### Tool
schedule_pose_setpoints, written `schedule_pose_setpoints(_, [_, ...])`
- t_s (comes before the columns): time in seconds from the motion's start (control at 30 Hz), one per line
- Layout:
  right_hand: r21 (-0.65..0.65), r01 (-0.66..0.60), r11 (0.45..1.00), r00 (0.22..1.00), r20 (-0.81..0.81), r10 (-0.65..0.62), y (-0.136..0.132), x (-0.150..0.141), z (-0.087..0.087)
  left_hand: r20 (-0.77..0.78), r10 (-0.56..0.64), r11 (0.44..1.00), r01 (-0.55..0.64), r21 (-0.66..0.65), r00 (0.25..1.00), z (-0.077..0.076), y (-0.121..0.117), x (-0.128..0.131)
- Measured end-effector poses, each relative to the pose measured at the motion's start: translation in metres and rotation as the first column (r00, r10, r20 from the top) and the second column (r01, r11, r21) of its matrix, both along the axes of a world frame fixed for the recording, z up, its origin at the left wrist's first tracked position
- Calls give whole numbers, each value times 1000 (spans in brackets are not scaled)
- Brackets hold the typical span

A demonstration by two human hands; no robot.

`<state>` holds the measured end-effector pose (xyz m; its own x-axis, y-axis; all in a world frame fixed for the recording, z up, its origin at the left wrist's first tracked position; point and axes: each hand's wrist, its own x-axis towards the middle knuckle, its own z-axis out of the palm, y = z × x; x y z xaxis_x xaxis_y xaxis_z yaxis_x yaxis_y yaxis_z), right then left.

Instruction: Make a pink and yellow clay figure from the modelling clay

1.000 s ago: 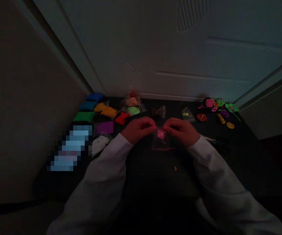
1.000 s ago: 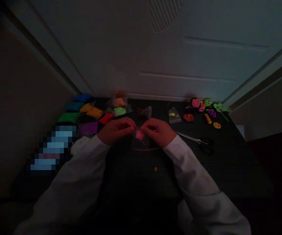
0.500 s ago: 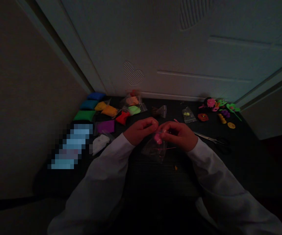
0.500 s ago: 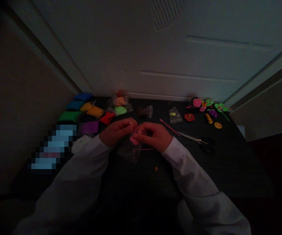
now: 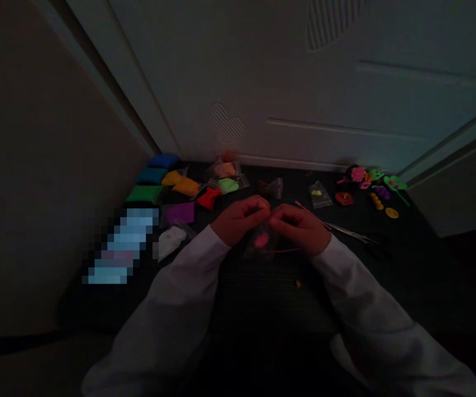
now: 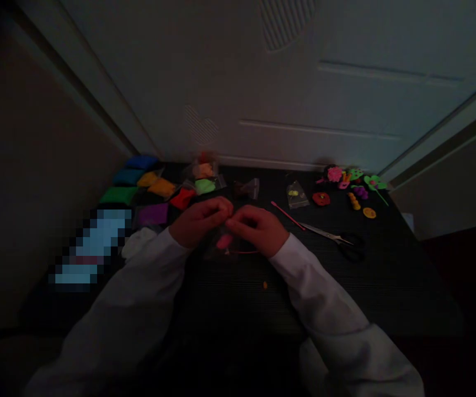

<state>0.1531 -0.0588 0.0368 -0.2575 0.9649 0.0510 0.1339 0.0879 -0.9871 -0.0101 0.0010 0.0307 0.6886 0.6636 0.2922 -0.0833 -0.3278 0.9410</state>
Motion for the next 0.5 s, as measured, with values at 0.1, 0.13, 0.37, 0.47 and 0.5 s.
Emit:
schedule_pose_setpoints(0.1, [24,136,990,990,-33,-135,4,0,-4,76,82,996,-84,28,994,-2,3,-1])
schedule_pose_setpoints(0.13, [15,148,989,988,-37,-148,5,0,-5,104,105,993,-110,43,989,-2,4,-1])
schedule_pose_setpoints(0.37, [12,205,979,978,28,-205,9,6,-3,243,275,961,-269,-59,930,-5,4,4])
schedule_pose_setpoints(0.47, [68,268,961,960,60,-272,10,10,-5,102,301,944,-282,-168,948,-4,3,6])
schedule_pose_setpoints(0.5, [89,283,955,954,76,-289,10,11,-5,35,301,943,-292,-161,953,-4,2,6])
